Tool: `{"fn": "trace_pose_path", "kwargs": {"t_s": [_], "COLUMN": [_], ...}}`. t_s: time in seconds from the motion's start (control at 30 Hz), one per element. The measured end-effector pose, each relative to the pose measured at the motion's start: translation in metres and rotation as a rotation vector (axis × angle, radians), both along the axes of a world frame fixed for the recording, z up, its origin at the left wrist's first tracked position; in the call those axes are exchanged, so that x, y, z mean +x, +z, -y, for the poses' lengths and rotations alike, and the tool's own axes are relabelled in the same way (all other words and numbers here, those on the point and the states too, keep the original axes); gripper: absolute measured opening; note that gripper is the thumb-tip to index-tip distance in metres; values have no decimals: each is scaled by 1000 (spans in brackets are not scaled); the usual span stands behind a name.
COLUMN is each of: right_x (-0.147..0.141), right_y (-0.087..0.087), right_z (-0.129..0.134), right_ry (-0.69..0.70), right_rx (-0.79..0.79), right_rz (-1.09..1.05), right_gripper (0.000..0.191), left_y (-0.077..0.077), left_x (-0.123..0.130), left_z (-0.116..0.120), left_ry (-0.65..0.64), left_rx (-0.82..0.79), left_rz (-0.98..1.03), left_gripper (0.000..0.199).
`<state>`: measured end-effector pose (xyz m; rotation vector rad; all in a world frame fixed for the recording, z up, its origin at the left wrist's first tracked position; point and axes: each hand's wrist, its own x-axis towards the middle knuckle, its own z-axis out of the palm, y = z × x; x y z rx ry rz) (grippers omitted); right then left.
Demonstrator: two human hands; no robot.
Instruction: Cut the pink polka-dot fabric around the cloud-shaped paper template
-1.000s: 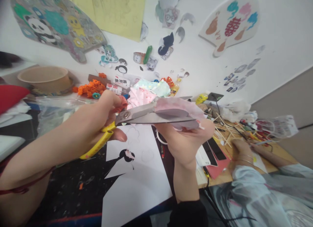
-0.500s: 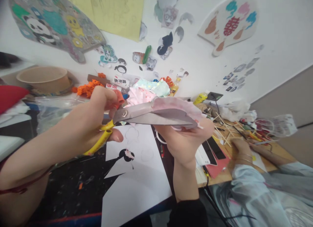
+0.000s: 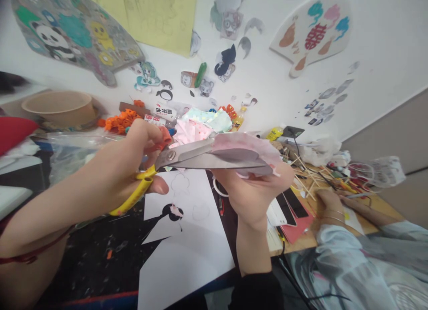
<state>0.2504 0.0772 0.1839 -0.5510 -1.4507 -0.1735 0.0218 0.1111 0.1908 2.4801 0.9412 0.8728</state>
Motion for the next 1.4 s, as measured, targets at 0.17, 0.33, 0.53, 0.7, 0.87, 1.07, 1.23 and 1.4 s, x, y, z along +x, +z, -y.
{"fn": "trace_pose_path", "kwargs": {"t_s": [0.17,0.33,0.53,0.7,0.87,1.07,1.23,1.4], "right_x": [-2,-5,-5,-3,-4,-4,-3,-5], "right_y": [2,4,6,6,7,8,5,3], "right_z": [-2,1,9,9,7,7,5,2], "right_ry": [32,35,-1,-1,20,16,13,58], "right_rx": [31,19,-28,-58,-43,-39,-40,-13], "right_rz": [47,20,41,43,52,70,49,0], "right_gripper": [41,39,49,47,47,47,47,38], "left_y": [1,1,1,0,-1,0,-1,-1], "left_x": [1,1,1,3,2,1,0,-1], "left_z": [1,2,1,-1,0,-1,-2,-4], "left_ry": [0,13,11,-16,-39,-41,-28,-23], "left_rx": [-1,11,56,78,89,77,61,78], "left_rz": [-10,-49,-43,-20,-17,-30,-48,-46], "left_gripper": [55,52,47,38,34,35,38,41]}}
